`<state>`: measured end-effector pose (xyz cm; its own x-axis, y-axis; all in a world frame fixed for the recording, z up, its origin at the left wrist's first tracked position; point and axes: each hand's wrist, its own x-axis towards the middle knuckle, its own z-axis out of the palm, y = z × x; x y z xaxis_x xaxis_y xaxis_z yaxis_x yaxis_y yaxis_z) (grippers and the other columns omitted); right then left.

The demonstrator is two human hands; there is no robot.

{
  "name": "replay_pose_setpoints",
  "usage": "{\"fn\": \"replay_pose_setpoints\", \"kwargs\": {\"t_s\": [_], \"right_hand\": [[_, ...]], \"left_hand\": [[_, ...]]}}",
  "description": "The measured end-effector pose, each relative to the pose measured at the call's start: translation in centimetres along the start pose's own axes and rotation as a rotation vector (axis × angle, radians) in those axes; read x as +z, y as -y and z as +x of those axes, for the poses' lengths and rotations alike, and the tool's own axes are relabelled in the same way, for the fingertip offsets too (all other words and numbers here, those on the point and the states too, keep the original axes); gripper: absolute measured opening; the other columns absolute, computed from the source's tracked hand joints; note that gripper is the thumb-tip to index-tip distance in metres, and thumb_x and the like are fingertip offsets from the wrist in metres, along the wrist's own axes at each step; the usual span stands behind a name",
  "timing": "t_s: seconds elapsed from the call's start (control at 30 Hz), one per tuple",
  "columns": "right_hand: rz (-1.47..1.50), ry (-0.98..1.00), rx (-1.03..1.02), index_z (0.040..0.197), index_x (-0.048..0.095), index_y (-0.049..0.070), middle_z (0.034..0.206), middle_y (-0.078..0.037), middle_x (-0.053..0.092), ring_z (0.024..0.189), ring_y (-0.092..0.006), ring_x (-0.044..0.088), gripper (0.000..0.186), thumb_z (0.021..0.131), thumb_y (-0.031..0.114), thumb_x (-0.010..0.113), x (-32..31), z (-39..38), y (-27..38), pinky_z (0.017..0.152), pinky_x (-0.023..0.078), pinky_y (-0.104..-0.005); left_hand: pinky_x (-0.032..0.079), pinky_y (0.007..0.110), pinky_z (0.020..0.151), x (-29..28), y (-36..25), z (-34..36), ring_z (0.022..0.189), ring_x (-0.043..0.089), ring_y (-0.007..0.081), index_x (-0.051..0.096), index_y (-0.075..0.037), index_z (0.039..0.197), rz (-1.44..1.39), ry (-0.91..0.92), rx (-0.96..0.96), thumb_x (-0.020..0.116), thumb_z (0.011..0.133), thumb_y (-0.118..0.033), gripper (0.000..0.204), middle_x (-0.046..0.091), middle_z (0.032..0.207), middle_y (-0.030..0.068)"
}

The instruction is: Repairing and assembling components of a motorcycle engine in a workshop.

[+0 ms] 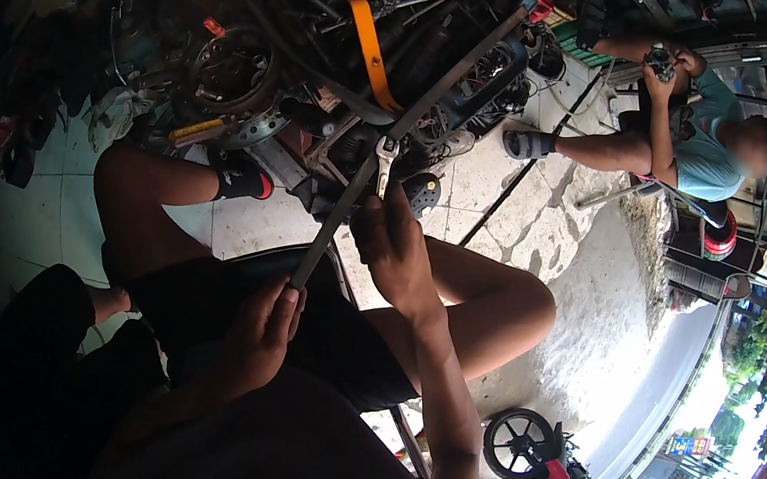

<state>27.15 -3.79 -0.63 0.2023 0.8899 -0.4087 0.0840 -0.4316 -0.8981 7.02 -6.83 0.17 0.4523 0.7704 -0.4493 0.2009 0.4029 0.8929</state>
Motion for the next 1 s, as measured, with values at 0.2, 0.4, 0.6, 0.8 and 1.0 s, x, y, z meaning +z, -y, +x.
{"fn": "replay_pose_setpoints", "kwargs": {"t_s": [0.2,0.4,0.6,0.8,1.0], "right_hand": [[-0.072,-0.05,-0.016,0.113,0.056,-0.002,0.071,0.001,0.053,0.062,-0.0056,0.045,0.029,0.104,0.024,0.05,-2.4,-0.4,1.4,0.054,0.037,-0.0227],[-0.486,-0.038,-0.007,0.124,0.059,-0.005,0.068,-0.002,0.056,0.064,-0.0116,0.047,0.038,0.101,0.024,0.054,-6.1,0.4,5.4,0.059,0.04,-0.0303],[-0.164,0.048,0.146,0.132,0.056,-0.002,0.09,-0.006,0.063,0.082,-0.0103,0.056,0.038,0.101,0.021,0.056,-6.0,0.3,4.9,0.073,0.045,-0.0239],[-0.333,0.21,-0.187,0.108,0.064,-0.003,0.093,-0.012,0.069,0.08,-0.0154,0.065,0.026,0.102,0.02,0.053,-2.9,0.0,2.0,0.071,0.051,-0.0285],[-0.136,0.227,0.125,0.097,0.066,-0.005,0.074,-0.007,0.064,0.067,-0.0109,0.059,0.032,0.101,0.026,0.057,-2.3,-1.2,3.8,0.06,0.047,-0.0277]], "left_hand": [[0.041,0.033,0.054,0.0,-0.1,0.0,0.056,0.053,0.019,0.051,-0.001,0.103,-0.021,-0.006,-0.024,0.039,0.106,-0.021,0.023,0.052,0.071,0.0086],[0.041,0.033,0.055,0.2,0.2,-0.1,0.057,0.054,0.018,0.051,-0.002,0.102,-0.001,-0.069,0.062,0.039,0.106,-0.02,0.023,0.052,0.071,0.0094],[0.044,0.034,0.058,-0.2,-0.1,-0.1,0.062,0.058,0.0221,0.052,-0.001,0.105,0.005,0.003,-0.024,0.039,0.106,-0.022,0.025,0.056,0.075,0.0113],[0.044,0.035,0.059,-0.2,-0.5,0.1,0.063,0.058,0.0222,0.053,0.0,0.103,0.019,0.018,-0.016,0.039,0.106,-0.021,0.025,0.056,0.076,0.0114],[0.044,0.035,0.06,-0.4,0.0,0.1,0.064,0.058,0.0239,0.053,0.0,0.103,0.0,0.017,-0.061,0.04,0.106,-0.021,0.025,0.057,0.077,0.0115]]}}
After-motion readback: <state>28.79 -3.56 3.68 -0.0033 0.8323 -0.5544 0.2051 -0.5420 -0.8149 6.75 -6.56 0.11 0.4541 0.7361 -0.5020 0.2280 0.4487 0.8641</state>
